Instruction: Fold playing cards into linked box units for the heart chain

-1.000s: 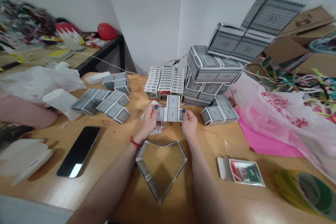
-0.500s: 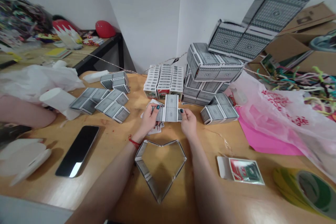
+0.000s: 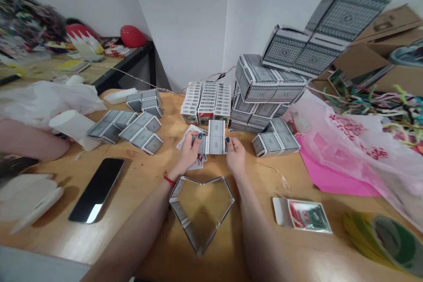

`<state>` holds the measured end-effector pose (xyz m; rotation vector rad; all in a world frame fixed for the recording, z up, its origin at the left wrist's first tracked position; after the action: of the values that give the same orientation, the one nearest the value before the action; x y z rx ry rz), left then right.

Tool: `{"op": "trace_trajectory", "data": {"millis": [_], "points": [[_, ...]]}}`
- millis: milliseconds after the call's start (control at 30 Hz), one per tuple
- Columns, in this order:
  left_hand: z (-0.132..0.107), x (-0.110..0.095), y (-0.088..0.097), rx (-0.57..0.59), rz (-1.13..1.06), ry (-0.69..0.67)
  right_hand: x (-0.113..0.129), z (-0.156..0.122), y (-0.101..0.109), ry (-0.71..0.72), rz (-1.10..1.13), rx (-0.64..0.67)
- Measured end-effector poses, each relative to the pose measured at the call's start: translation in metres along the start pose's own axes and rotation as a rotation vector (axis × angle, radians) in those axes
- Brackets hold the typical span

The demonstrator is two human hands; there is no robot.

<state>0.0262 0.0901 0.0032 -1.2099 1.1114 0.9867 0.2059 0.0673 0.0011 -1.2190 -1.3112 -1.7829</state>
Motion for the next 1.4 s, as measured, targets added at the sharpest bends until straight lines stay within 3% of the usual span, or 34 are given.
{"op": "trace_trajectory", "data": {"millis": [367,633,733,867,1033,1100,1233,1400], "points": [[-0.001,-0.005,-0.005,0.031,-0.009,-0.035,0.002,-0.003,-0.002,-0.009,-0.038,0.002],[-0.003,-0.004,-0.003,0.024,-0.012,-0.057,0.014,-0.007,0.003,0.058,-0.196,-0.083],[-0.004,-0.013,0.000,0.003,0.023,-0.106,0.022,-0.008,0.006,0.085,-0.228,-0.111],[-0.009,-0.033,-0.007,0.082,-0.026,-0.231,0.024,-0.011,0.012,0.083,-0.059,-0.142],[-0.009,-0.039,-0.002,0.089,-0.096,-0.279,0.009,-0.009,0.002,-0.065,0.288,0.001],[-0.011,-0.051,0.003,0.062,-0.021,-0.392,0.008,-0.007,-0.006,-0.116,0.435,0.081],[-0.020,-0.071,-0.004,0.112,0.203,-0.589,0.011,-0.008,-0.024,-0.226,0.696,0.279],[-0.019,-0.069,-0.007,0.114,0.303,-0.594,0.007,-0.010,-0.025,-0.269,0.687,0.307]]}}
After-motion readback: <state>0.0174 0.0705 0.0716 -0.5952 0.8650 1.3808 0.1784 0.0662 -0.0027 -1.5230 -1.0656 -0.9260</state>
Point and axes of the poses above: each hand's wrist, its own z-axis towards the middle knuckle, its own y-axis out of the back of the hand, x = y × z, the point moved 10 cm from there along z, towards the middle knuckle, and after that the axes turned 13 degrees about -z, right-handed, at the moved point
